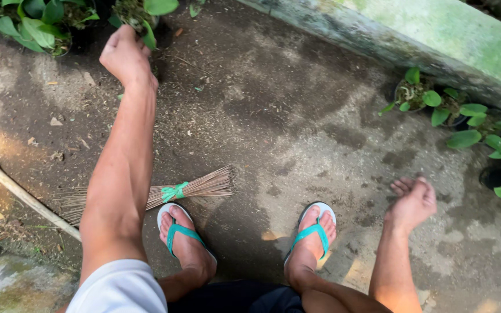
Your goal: The person sweeps a concrete patio with a straw broom, then moves several potted plants to different positions along a low wall. The person also removes a large leaf from a plant and sweeps debris into a pile.
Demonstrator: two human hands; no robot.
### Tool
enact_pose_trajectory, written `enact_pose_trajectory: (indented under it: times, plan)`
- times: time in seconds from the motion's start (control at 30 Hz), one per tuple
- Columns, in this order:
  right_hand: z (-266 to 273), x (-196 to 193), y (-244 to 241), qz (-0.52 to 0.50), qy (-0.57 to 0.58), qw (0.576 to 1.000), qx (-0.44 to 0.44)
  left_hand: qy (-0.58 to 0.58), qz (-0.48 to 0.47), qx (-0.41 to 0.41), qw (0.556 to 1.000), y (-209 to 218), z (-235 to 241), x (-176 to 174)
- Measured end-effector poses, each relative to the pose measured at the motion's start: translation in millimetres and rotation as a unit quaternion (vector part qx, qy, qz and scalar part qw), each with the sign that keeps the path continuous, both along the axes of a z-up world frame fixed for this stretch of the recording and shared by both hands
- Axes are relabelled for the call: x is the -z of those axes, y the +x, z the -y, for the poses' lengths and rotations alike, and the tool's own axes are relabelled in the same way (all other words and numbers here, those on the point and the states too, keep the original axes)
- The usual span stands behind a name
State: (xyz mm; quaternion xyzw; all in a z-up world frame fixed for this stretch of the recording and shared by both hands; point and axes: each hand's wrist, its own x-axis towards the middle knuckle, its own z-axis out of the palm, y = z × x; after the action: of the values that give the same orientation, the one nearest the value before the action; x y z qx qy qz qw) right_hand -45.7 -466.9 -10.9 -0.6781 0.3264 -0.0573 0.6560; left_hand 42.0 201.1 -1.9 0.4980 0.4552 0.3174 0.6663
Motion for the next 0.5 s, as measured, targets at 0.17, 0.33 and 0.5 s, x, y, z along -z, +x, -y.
enact_pose_trajectory:
  times: [0.17, 0.33, 0.5]
  plan:
    - [-63, -20, -1, -0.048, 0.012, 0.988, -0.145, 0.043, -0.109, 0.129, 0.985, -4, 106, -36]
    - [-132, -34, 6, -0.124, 0.048, 0.941, -0.31, 0.019, -0.16, 0.274, 0.948, -11, 235, -59]
    - [-162, -48, 12, -0.047, 0.174, 0.95, -0.256, 0.034, -0.18, 0.384, 0.905, -23, 325, -81]
